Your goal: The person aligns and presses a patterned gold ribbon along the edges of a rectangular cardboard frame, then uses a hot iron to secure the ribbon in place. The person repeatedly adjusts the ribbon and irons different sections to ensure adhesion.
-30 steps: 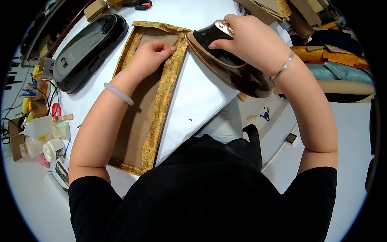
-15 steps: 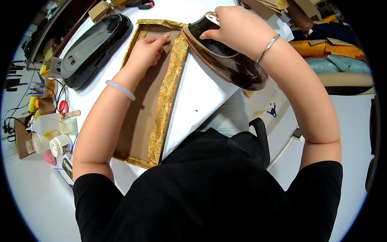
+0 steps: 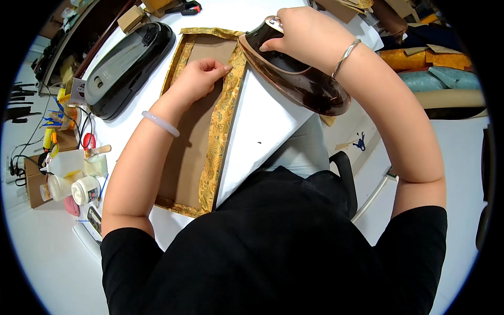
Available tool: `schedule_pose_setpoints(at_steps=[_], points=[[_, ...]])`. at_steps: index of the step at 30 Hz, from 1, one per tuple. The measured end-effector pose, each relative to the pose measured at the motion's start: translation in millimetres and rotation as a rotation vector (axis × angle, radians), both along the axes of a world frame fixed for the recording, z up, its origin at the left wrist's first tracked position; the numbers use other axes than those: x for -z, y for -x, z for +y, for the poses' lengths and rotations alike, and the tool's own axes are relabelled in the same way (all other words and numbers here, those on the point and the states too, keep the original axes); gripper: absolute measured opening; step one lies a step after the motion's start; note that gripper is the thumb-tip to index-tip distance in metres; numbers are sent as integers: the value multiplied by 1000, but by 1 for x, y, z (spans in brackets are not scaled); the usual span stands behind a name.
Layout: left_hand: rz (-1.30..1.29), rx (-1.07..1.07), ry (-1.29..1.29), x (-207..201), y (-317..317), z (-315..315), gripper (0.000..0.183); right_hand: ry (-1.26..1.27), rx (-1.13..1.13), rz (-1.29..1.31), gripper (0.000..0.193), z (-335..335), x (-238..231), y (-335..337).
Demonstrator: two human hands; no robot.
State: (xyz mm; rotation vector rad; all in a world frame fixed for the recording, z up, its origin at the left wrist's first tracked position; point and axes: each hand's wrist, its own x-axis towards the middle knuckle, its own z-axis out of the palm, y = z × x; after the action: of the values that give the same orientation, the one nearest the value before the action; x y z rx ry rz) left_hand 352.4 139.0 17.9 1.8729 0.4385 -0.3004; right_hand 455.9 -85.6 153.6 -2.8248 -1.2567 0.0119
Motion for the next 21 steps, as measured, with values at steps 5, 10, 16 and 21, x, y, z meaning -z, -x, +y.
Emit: schedule_pose_setpoints(at_steps=[5, 10, 16, 21], points=[[-19, -4, -29, 7, 1, 2, 31, 16, -17, -76, 48, -16, 3, 15], [-37, 14, -42, 7, 0, 0, 31, -48, -33, -66, 53, -2, 10, 11], [-62, 17, -22, 10, 0, 0, 31, 22, -52, -111, 53, -8, 12, 12], [-40, -26, -4, 9, 1, 1, 27, 45, -48, -59, 49, 3, 3, 27]])
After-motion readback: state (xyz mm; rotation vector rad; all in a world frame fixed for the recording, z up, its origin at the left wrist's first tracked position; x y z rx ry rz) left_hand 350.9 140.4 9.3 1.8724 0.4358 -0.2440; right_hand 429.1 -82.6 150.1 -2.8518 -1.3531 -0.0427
